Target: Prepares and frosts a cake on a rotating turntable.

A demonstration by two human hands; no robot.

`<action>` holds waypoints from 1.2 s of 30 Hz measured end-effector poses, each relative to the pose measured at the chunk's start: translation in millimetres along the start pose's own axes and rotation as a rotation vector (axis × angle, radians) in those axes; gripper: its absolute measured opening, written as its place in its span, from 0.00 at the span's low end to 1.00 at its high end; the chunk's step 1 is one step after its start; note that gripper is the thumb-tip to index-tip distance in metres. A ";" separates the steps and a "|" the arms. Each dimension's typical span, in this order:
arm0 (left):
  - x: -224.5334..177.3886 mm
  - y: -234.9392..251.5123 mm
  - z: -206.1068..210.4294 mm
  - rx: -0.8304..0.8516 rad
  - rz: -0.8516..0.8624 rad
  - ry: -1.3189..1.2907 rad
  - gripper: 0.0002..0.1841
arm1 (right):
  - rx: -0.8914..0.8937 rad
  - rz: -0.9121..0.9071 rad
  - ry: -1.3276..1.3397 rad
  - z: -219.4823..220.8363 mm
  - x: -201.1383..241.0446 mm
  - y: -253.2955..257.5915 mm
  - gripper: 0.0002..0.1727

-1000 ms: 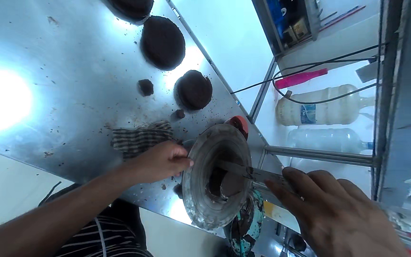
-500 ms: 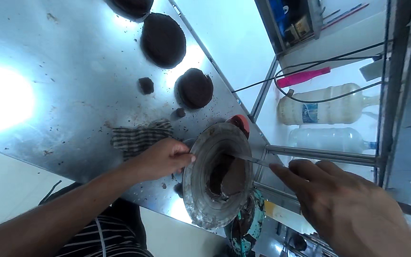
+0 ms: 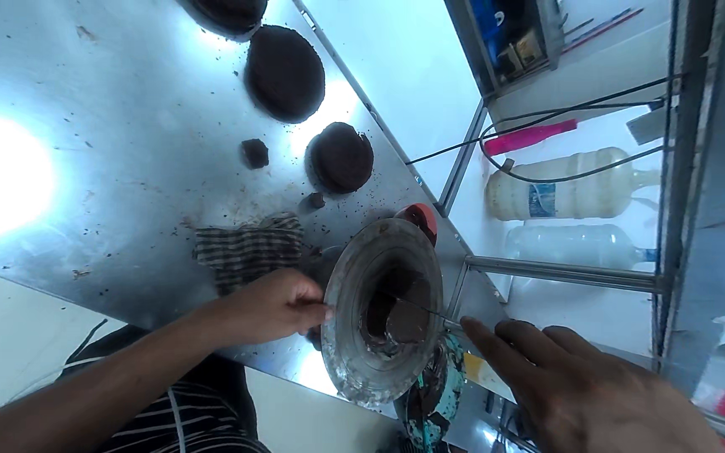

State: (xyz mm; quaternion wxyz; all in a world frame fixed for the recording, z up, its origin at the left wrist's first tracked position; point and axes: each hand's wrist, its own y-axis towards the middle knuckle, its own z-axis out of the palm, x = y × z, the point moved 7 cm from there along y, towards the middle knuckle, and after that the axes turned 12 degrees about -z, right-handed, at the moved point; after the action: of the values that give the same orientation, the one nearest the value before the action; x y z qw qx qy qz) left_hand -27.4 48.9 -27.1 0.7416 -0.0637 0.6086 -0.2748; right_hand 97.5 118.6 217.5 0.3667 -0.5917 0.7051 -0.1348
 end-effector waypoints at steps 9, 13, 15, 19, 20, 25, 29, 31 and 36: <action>-17.0 9.8 -21.8 -0.160 0.015 0.006 0.17 | -0.032 -0.060 0.011 -17.3 11.6 6.2 0.21; -13.0 6.1 -16.9 -0.128 -0.001 0.033 0.18 | -0.052 -0.059 -0.026 -14.8 1.4 8.3 0.22; -4.8 2.5 -6.7 -0.042 -0.011 0.041 0.17 | -0.041 -0.039 -0.045 -9.3 -9.5 9.9 0.22; 1.2 -0.9 1.5 0.011 0.008 0.008 0.14 | 0.021 -0.008 -0.042 -4.0 -18.0 12.6 0.24; -0.4 0.0 -0.4 -0.005 0.012 0.014 0.14 | 0.017 -0.012 -0.038 -5.3 -16.6 13.1 0.24; -14.4 7.7 -19.0 -0.165 0.054 0.022 0.16 | -0.013 -0.045 -0.015 -10.8 -7.6 13.0 0.23; -22.4 12.6 -26.7 -0.254 0.029 -0.026 0.19 | -0.052 -0.058 -0.019 -8.2 -6.8 9.2 0.23; -21.8 12.9 -23.7 -0.201 0.045 0.000 0.20 | -0.066 -0.054 -0.022 -5.0 -7.2 6.0 0.23; -20.1 9.7 -17.4 -0.149 0.037 0.011 0.16 | -0.074 -0.027 -0.002 6.9 -6.9 -6.0 0.25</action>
State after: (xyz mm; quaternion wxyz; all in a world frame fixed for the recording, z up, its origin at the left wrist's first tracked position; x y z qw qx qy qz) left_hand -42.7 71.0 -18.2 0.7364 -0.1058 0.6327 -0.2153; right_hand 106.8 125.1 218.9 0.3435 -0.6144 0.7013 -0.1128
